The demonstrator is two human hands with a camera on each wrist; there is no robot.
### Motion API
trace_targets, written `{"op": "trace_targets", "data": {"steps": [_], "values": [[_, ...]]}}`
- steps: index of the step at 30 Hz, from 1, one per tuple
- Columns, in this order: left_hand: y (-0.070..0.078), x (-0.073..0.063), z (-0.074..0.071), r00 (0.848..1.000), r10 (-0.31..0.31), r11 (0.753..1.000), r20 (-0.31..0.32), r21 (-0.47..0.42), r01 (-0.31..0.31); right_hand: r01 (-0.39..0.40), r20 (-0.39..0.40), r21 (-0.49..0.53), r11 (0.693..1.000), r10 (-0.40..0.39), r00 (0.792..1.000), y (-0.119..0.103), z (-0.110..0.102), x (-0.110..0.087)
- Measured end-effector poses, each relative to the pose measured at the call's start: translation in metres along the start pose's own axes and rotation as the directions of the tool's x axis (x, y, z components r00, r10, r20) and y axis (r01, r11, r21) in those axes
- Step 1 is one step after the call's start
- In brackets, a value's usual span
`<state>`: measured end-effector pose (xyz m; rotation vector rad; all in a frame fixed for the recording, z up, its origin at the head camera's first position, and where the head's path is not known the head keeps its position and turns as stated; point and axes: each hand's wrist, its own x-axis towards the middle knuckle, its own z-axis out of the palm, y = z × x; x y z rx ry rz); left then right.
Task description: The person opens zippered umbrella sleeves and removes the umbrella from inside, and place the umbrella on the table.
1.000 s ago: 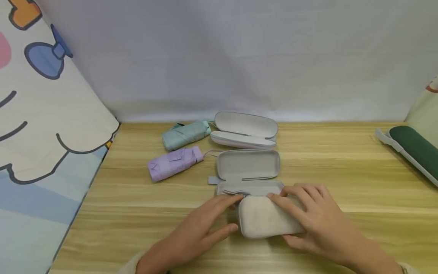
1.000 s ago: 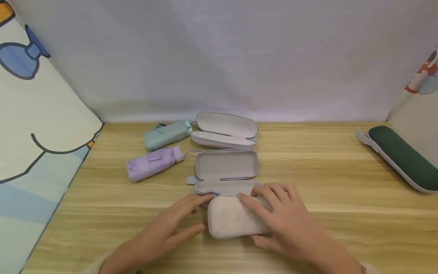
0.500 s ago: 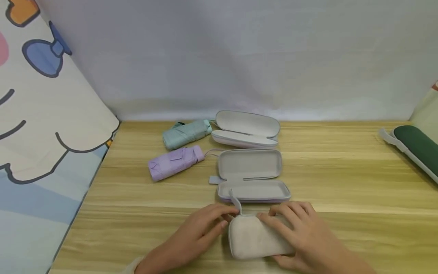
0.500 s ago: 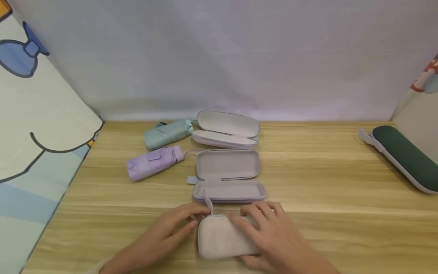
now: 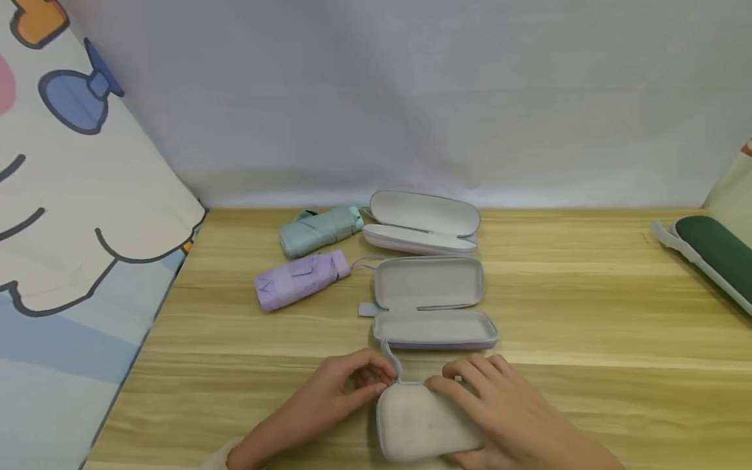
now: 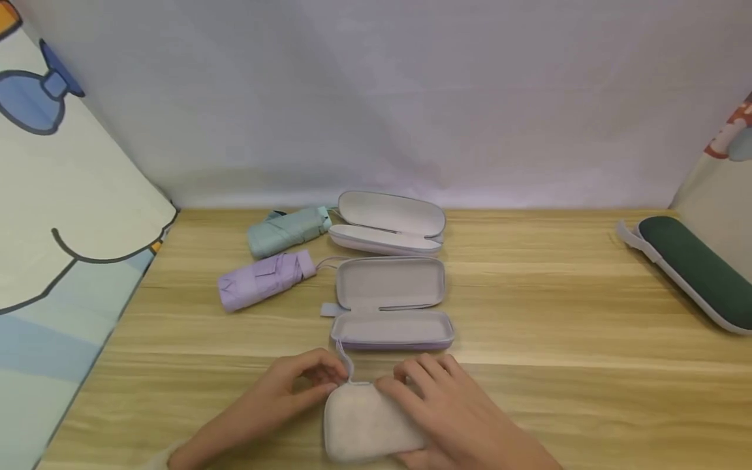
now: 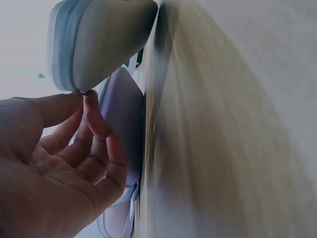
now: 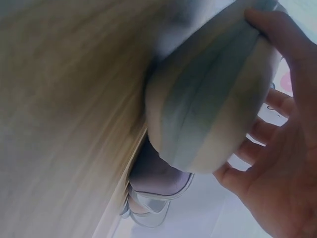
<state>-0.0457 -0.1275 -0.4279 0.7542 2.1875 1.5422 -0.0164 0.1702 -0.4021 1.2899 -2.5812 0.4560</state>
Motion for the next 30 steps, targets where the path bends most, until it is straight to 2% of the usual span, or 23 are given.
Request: {"op": "trace_targets", "data": {"steps": [5,8,10,14,17,22,25,27,30], "values": [[-0.001,0.000,-0.001,1.000,-0.027,0.999,0.008,0.040,0.026,-0.028,0.053,0.016,0.999,0.027,0.998,0.000,-0.001,-0.001],[0.000,0.000,0.000,1.000,0.011,0.994,0.010,0.110,-0.012,-0.029,0.058,0.004,1.000,0.028,0.998,0.001,0.000,-0.002],[0.002,0.000,0.002,0.999,0.046,0.982,0.008,0.185,-0.047,-0.023,0.062,-0.005,1.000,0.023,0.998,0.001,0.000,-0.003],[0.005,0.000,0.004,0.995,0.097,0.931,0.003,0.354,-0.092,-0.002,0.051,-0.022,1.000,0.004,0.999,0.001,0.002,-0.003],[0.007,0.000,0.006,0.991,0.136,0.871,-0.007,0.477,-0.117,0.008,0.036,-0.032,0.999,-0.007,0.999,0.001,0.003,-0.003],[0.007,-0.001,0.009,0.975,0.223,0.781,-0.019,0.601,-0.168,-0.003,0.058,-0.027,1.000,0.004,0.998,0.000,0.002,-0.004],[0.006,-0.002,0.010,0.961,0.278,0.745,-0.016,0.635,-0.205,-0.023,0.097,-0.018,1.000,0.025,0.995,0.000,0.000,-0.004],[0.006,-0.003,0.010,0.955,0.296,0.730,-0.010,0.646,-0.220,-0.037,0.121,-0.014,0.999,0.039,0.992,0.000,0.000,-0.005],[0.008,-0.006,0.010,0.958,0.287,0.714,-0.005,0.668,-0.211,-0.046,0.131,-0.020,0.999,0.048,0.990,-0.001,0.001,-0.005]]}}
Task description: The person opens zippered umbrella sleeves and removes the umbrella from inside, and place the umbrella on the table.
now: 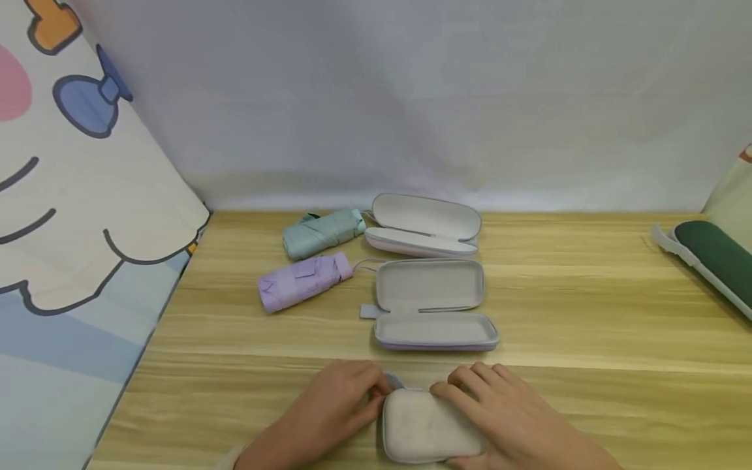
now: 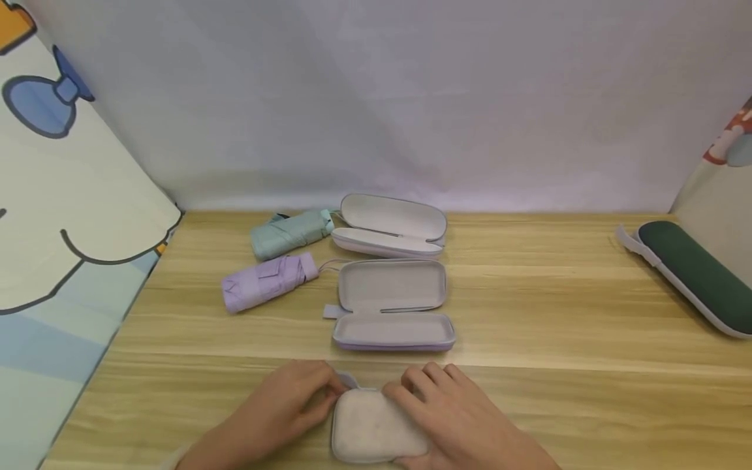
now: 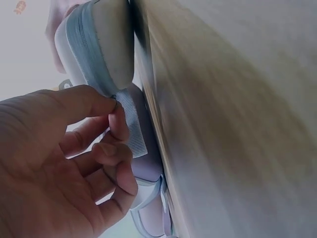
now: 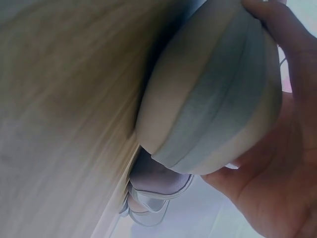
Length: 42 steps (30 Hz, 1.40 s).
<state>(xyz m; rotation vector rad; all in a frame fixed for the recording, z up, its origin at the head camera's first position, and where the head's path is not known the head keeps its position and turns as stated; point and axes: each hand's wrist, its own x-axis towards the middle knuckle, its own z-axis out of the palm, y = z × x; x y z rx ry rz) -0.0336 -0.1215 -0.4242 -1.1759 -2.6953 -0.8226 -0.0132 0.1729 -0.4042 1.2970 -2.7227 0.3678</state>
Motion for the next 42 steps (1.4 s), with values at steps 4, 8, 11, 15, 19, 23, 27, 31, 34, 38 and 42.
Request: {"op": "trace_targets", "data": {"steps": [4,8,11,15,19,23,27,31,34,38,42], "values": [[0.003,-0.004,-0.002,1.000,-0.017,0.999,0.017,0.043,0.017,0.007,-0.028,-0.031,1.000,-0.007,1.000,-0.002,0.002,0.001],[0.006,-0.008,-0.005,0.999,-0.032,0.997,0.002,0.067,0.032,-0.018,-0.027,-0.038,0.999,0.017,0.999,-0.003,0.003,0.002],[0.008,-0.011,-0.006,0.999,-0.041,0.996,-0.017,0.074,0.042,-0.045,-0.007,-0.027,0.999,0.045,0.999,-0.004,0.002,0.002],[0.010,-0.017,-0.004,0.998,-0.032,0.994,-0.061,0.104,0.038,-0.056,-0.008,-0.035,0.998,0.056,0.998,-0.004,0.003,0.002],[0.014,-0.023,0.000,0.995,-0.070,0.989,-0.074,0.121,0.079,-0.064,-0.014,-0.048,0.997,0.064,0.998,-0.004,0.003,0.003],[0.016,-0.028,0.004,0.992,-0.116,0.989,-0.050,0.092,0.120,-0.083,-0.003,-0.046,0.995,0.083,0.997,-0.005,0.004,0.003],[0.017,-0.032,0.009,0.995,-0.056,0.989,-0.087,0.133,0.067,-0.098,-0.001,-0.036,0.995,0.098,0.995,-0.005,0.004,0.003],[0.019,-0.035,0.014,0.989,0.008,0.977,-0.147,0.211,0.024,-0.100,-0.003,-0.028,0.995,0.100,0.995,-0.005,0.004,0.004],[0.021,-0.037,0.017,0.986,0.014,0.972,-0.165,0.233,0.026,-0.090,-0.024,-0.030,0.996,0.089,0.996,-0.006,0.005,0.004],[0.023,-0.040,0.019,0.981,0.043,0.968,-0.189,0.251,0.006,-0.085,-0.046,-0.033,0.996,0.084,0.995,-0.006,0.006,0.003],[0.024,-0.040,0.020,0.974,0.077,0.966,-0.212,0.256,-0.020,-0.093,-0.045,-0.036,0.995,0.091,0.995,-0.007,0.007,0.002]]}}
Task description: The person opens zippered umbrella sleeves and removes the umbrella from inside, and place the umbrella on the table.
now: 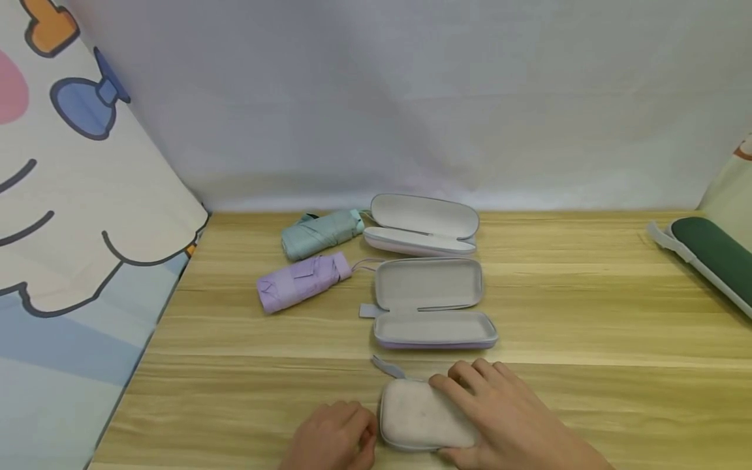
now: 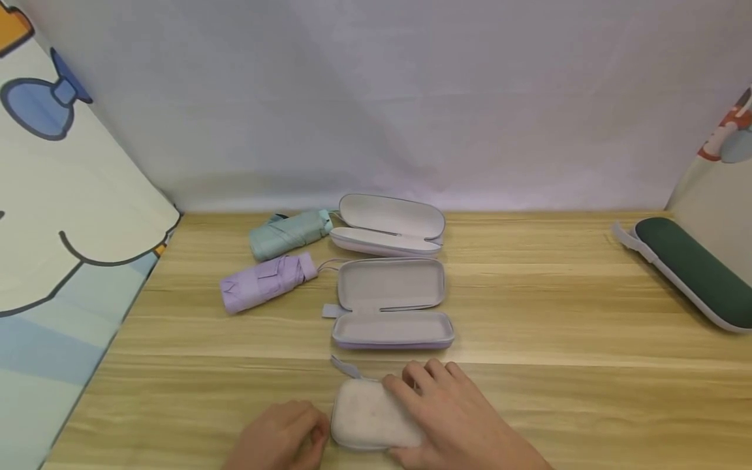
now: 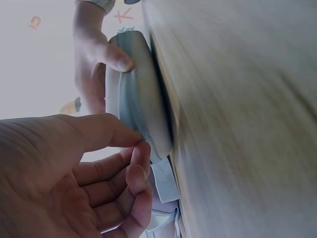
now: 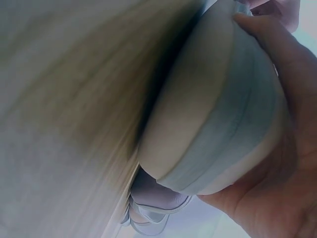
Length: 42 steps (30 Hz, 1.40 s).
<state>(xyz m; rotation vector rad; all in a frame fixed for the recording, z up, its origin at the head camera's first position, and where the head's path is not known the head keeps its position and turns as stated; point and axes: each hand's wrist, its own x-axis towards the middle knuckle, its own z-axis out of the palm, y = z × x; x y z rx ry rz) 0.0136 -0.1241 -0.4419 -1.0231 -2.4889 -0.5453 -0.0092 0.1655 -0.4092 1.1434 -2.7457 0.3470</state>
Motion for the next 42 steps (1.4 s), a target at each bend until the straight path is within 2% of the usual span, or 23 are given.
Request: {"op": "trace_targets", "data": {"steps": [2,4,9,13,17,20,23,27,31,34,38,42], "values": [[0.001,0.000,-0.001,1.000,-0.010,0.999,0.018,-0.031,0.011,0.001,-0.001,-0.002,1.000,-0.001,1.000,0.000,0.000,0.000],[0.003,0.000,-0.003,0.997,-0.034,0.996,0.066,-0.083,0.039,0.004,-0.004,-0.002,1.000,-0.004,1.000,0.000,0.001,0.000],[0.006,-0.002,-0.006,0.982,-0.084,0.980,0.172,-0.163,0.112,0.012,-0.011,-0.009,1.000,-0.012,1.000,-0.001,0.002,0.000],[0.010,-0.002,-0.006,0.977,-0.076,0.974,0.200,-0.196,0.116,0.007,-0.008,-0.004,1.000,-0.007,1.000,-0.001,0.001,0.001],[0.017,-0.002,-0.003,0.983,-0.070,0.982,0.169,-0.162,0.098,0.003,-0.011,-0.010,1.000,-0.003,1.000,-0.002,0.001,0.002],[0.024,-0.001,-0.001,0.986,-0.103,0.989,0.132,-0.093,0.116,0.001,-0.007,-0.018,1.000,-0.001,1.000,-0.003,0.002,0.001],[0.029,0.000,0.001,0.981,-0.149,0.984,0.127,-0.075,0.159,0.002,0.019,-0.022,1.000,-0.001,1.000,-0.003,0.001,0.001],[0.029,0.000,0.001,0.969,-0.177,0.973,0.170,-0.119,0.199,0.010,0.067,0.001,1.000,-0.010,0.998,0.000,-0.002,-0.001],[0.029,0.000,0.000,0.960,-0.174,0.965,0.217,-0.155,0.210,-0.012,0.163,0.084,0.996,-0.002,0.987,0.004,-0.010,-0.004],[0.027,0.001,0.001,0.967,-0.151,0.970,0.204,-0.158,0.185,-0.022,0.217,0.128,0.992,-0.006,0.976,0.007,-0.016,-0.007],[0.020,0.004,0.001,0.980,-0.102,0.984,0.169,-0.127,0.125,-0.008,0.230,0.158,0.987,-0.029,0.973,0.009,-0.021,-0.009],[0.011,0.010,-0.002,0.980,-0.086,0.987,0.177,-0.116,0.107,-0.055,0.305,0.296,0.953,-0.040,0.952,0.009,-0.024,-0.008]]}}
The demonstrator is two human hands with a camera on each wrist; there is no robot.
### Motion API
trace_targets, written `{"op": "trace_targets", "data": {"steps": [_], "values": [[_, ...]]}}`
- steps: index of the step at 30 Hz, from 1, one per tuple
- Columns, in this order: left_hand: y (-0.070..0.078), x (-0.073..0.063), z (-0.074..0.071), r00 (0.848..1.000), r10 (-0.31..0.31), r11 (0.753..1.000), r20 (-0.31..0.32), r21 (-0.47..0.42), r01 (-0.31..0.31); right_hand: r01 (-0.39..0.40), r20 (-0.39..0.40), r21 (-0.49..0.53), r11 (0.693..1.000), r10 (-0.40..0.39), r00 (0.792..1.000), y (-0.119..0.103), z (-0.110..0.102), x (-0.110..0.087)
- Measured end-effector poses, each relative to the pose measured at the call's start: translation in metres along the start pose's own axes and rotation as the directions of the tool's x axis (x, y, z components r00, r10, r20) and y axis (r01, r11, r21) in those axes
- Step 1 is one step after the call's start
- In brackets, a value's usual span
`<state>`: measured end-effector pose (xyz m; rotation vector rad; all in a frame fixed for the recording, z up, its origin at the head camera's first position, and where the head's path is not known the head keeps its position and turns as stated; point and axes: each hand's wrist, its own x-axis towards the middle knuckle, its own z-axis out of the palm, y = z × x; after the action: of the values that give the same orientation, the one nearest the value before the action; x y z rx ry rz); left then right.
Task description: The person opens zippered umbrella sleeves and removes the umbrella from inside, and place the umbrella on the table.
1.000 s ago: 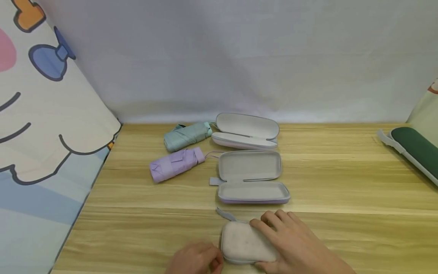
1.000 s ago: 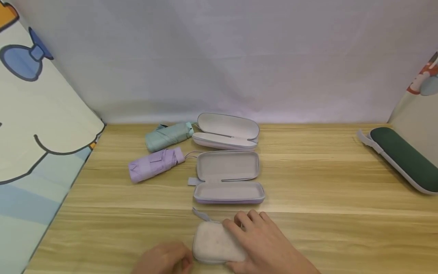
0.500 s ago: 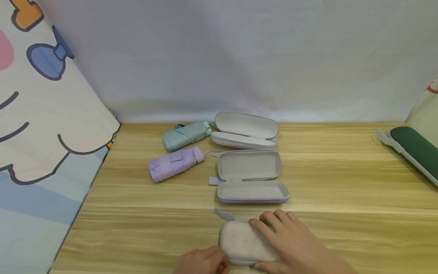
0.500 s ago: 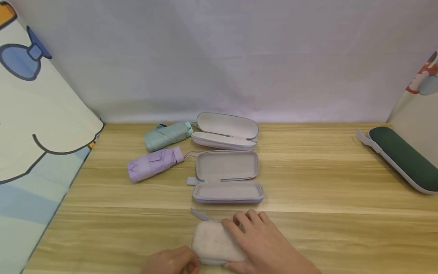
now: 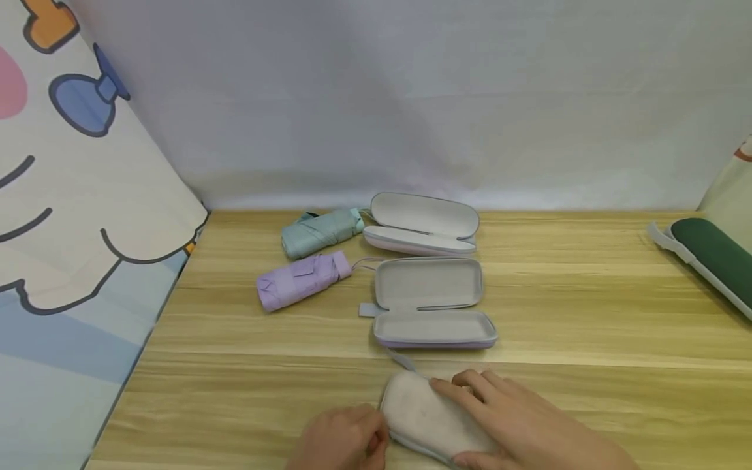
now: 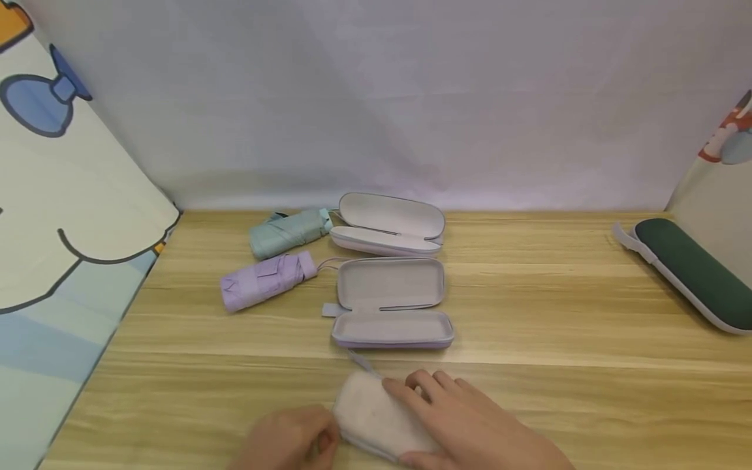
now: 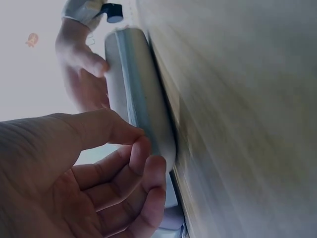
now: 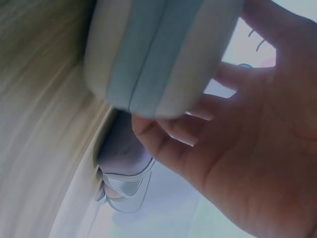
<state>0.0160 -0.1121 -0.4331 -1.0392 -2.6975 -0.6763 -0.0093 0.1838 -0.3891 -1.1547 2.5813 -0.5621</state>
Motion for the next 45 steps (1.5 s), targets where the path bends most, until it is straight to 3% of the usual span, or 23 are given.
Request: {"op": "trace_targets", "data": {"steps": [4,11,18,22,30,35,39,45], "values": [[-0.004,0.007,-0.005,1.000,-0.018,1.000,0.012,0.011,0.018,-0.037,0.103,0.160,0.986,0.020,0.994,-0.002,-0.002,0.000],[-0.004,0.011,-0.010,0.996,-0.075,0.997,0.052,0.001,0.075,-0.029,0.094,0.156,0.987,0.014,0.995,-0.006,0.003,0.001],[-0.005,0.008,0.000,0.997,0.057,0.998,-0.046,-0.006,-0.058,-0.027,0.071,0.145,0.989,0.016,0.997,-0.008,0.008,0.001],[0.002,0.006,0.010,0.995,0.093,0.995,-0.041,-0.022,-0.094,-0.018,0.059,0.148,0.989,0.009,0.998,-0.007,0.011,0.001],[0.014,0.005,0.018,0.995,0.097,0.992,0.022,-0.083,-0.095,0.023,-0.019,0.127,0.992,-0.021,1.000,-0.010,0.017,0.002],[0.021,0.006,0.021,0.993,0.088,0.989,0.080,-0.125,-0.077,0.002,-0.007,0.154,0.988,-0.001,1.000,-0.013,0.018,0.003],[0.023,0.005,0.022,0.990,0.064,0.988,0.127,-0.151,-0.044,-0.004,-0.005,0.147,0.989,0.005,1.000,-0.013,0.019,0.003],[0.023,0.007,0.020,0.971,0.027,0.973,0.236,-0.231,0.029,-0.002,-0.016,0.134,0.991,0.004,1.000,-0.011,0.022,0.002]]}}
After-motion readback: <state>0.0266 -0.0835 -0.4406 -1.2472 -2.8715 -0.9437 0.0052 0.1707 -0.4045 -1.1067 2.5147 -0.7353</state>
